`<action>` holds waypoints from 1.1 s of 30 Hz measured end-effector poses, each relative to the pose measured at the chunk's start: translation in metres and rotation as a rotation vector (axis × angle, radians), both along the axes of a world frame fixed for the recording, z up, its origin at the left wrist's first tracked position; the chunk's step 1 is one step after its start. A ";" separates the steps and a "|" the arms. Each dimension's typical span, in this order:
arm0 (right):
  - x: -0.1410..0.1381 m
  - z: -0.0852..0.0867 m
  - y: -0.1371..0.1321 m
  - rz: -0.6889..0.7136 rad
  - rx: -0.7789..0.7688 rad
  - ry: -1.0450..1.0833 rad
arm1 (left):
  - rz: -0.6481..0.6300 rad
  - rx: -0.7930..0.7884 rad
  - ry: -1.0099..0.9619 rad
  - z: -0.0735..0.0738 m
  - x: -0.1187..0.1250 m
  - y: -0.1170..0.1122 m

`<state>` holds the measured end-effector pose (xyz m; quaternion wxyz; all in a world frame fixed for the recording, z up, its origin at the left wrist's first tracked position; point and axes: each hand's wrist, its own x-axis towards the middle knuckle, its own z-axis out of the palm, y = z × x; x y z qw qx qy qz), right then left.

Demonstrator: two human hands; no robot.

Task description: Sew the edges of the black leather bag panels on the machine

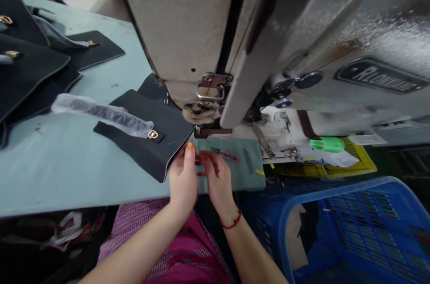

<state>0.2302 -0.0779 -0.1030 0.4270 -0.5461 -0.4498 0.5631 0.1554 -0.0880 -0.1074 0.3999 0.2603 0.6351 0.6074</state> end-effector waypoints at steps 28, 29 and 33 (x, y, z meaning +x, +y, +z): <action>-0.043 0.034 0.047 -0.007 0.236 -0.196 | -1.223 0.462 1.635 0.041 -0.196 0.117; -0.040 0.035 0.049 0.011 0.232 -0.191 | -1.199 0.388 1.639 0.045 -0.192 0.110; -0.030 0.035 0.055 0.081 0.193 -0.155 | -1.070 0.204 1.629 0.058 -0.174 0.084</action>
